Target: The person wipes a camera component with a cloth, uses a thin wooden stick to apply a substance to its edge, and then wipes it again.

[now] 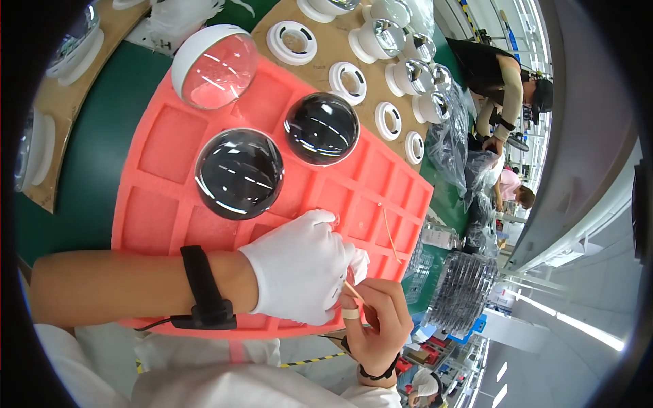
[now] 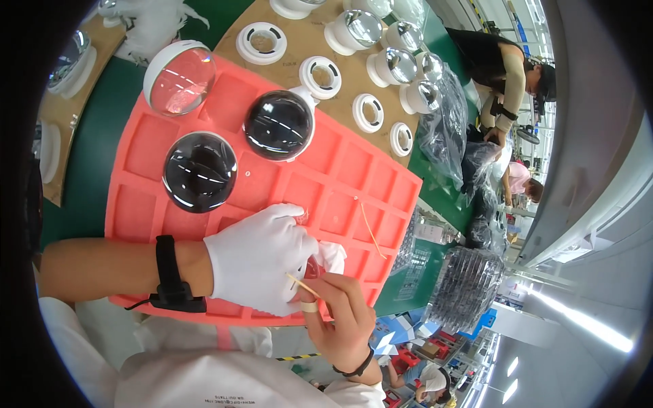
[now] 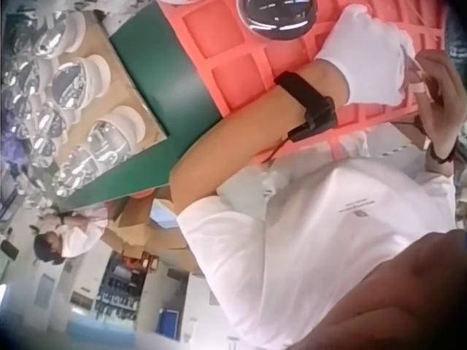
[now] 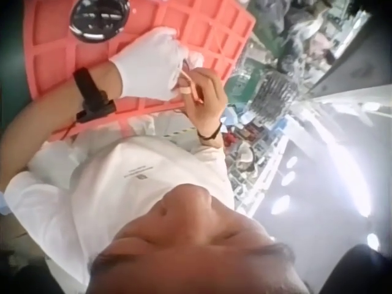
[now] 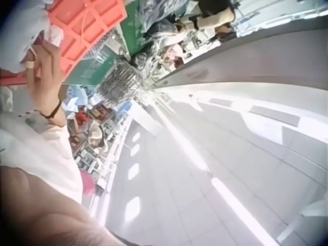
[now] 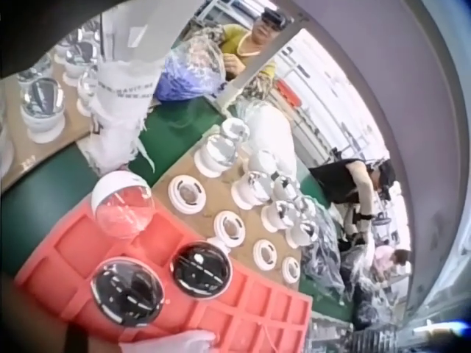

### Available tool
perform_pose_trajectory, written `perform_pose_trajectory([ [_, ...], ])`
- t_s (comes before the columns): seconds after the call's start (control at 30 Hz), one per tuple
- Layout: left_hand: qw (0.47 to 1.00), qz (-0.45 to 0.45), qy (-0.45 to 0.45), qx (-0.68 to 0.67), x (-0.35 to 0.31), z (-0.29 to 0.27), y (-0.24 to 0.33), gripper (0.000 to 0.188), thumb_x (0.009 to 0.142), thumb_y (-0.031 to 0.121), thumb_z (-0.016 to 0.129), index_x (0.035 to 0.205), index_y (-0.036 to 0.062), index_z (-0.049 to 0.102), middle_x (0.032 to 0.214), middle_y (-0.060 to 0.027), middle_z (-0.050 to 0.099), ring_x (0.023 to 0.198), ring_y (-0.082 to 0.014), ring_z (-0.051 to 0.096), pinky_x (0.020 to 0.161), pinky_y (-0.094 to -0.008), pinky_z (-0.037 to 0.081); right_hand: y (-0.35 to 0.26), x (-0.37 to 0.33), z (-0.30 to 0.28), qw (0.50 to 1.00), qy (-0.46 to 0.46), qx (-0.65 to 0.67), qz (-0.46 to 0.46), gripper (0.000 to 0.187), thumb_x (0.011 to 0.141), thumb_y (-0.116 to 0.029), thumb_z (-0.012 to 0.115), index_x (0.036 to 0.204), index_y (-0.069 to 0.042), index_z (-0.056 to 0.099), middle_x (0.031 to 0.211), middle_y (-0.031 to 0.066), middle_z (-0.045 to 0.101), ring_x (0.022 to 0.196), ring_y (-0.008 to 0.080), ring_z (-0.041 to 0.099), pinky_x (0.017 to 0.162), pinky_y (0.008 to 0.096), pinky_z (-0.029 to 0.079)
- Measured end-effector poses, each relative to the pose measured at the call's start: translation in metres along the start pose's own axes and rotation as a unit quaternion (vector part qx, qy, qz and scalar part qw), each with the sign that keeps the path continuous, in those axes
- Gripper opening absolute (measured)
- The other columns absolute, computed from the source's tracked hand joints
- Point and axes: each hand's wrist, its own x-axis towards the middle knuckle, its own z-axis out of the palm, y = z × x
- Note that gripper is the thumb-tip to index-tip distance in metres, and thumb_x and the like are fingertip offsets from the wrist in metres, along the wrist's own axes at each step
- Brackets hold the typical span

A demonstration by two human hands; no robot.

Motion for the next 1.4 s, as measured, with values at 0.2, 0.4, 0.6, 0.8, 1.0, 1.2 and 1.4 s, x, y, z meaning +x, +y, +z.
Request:
perform_pose_trajectory([
  [0.2,1.000,-0.008,-0.014,-0.008,-0.002,-0.004,0.003,0.027,0.074,0.031,0.070,0.061,0.0082,0.063,0.074,-0.0068,0.063,0.061,-0.0256,0.055,0.081,-0.0391,0.042,-0.009,0.014,-0.007,0.995,-0.087,-0.051,-0.016,0.017,0.087,0.002,0.072,0.098,-0.001,0.059,0.095,0.0090,0.061,0.057,0.0134,0.053,0.047,0.0273,0.039],
  [0.4,0.999,0.007,0.007,0.031,-0.005,-0.007,0.006,0.028,0.072,0.030,0.068,0.051,0.0123,0.059,0.071,-0.0066,0.061,0.060,-0.0236,0.054,0.076,-0.0375,0.040,-0.006,0.005,0.000,0.981,-0.106,-0.152,-0.053,0.023,0.088,0.003,0.067,0.106,0.001,0.052,0.101,0.0116,0.057,0.060,0.0264,0.058,0.044,0.0349,0.046],
  [0.6,0.996,0.012,-0.060,0.066,0.002,-0.005,0.007,0.028,0.074,0.033,0.065,0.053,0.0142,0.063,0.069,-0.0059,0.059,0.061,-0.0219,0.053,0.073,-0.0369,0.038,-0.020,0.006,-0.007,0.977,-0.149,-0.144,0.058,0.019,0.091,0.008,0.056,0.105,0.000,0.046,0.101,0.0163,0.055,0.075,0.0386,0.062,0.059,0.0434,0.051],
  [0.8,0.994,0.001,-0.061,0.096,0.002,-0.007,0.009,0.029,0.077,0.032,0.062,0.055,0.0139,0.062,0.067,-0.0037,0.058,0.061,-0.0189,0.052,0.070,-0.0359,0.035,-0.026,0.004,-0.008,0.976,-0.156,-0.114,0.099,0.013,0.096,0.004,0.054,0.104,0.000,0.046,0.098,0.0167,0.055,0.077,0.0405,0.061,0.064,0.0449,0.050],
  [1.0,0.987,-0.007,-0.135,0.091,0.004,-0.015,0.012,0.020,0.082,0.029,0.063,0.077,0.0128,0.072,0.079,-0.0051,0.065,0.067,-0.0201,0.061,0.069,-0.0359,0.037,-0.029,0.003,-0.010,0.976,-0.157,-0.085,0.124,0.006,0.098,0.001,0.053,0.100,0.001,0.047,0.094,0.0163,0.053,0.077,0.0376,0.057,0.069,0.0397,0.048],
  [1.2,0.993,-0.016,-0.086,0.083,0.001,-0.002,0.009,0.019,0.082,0.029,0.062,0.075,0.0142,0.073,0.078,-0.0039,0.063,0.068,-0.0195,0.061,0.069,-0.0364,0.037,-0.031,-0.003,-0.016,0.967,-0.196,-0.069,0.148,0.018,0.094,0.005,0.056,0.106,-0.001,0.046,0.101,0.0168,0.054,0.079,0.0436,0.061,0.061,0.0456,0.050],
  [1.4,0.994,-0.019,-0.069,0.085,0.001,0.001,0.008,0.019,0.082,0.029,0.063,0.075,0.0142,0.073,0.078,-0.0034,0.063,0.067,-0.0190,0.061,0.068,-0.0364,0.036,-0.029,-0.002,-0.017,0.974,-0.162,-0.043,0.149,0.012,0.097,0.002,0.057,0.103,-0.002,0.047,0.101,0.0153,0.056,0.076,0.0387,0.061,0.062,0.0413,0.050],
])
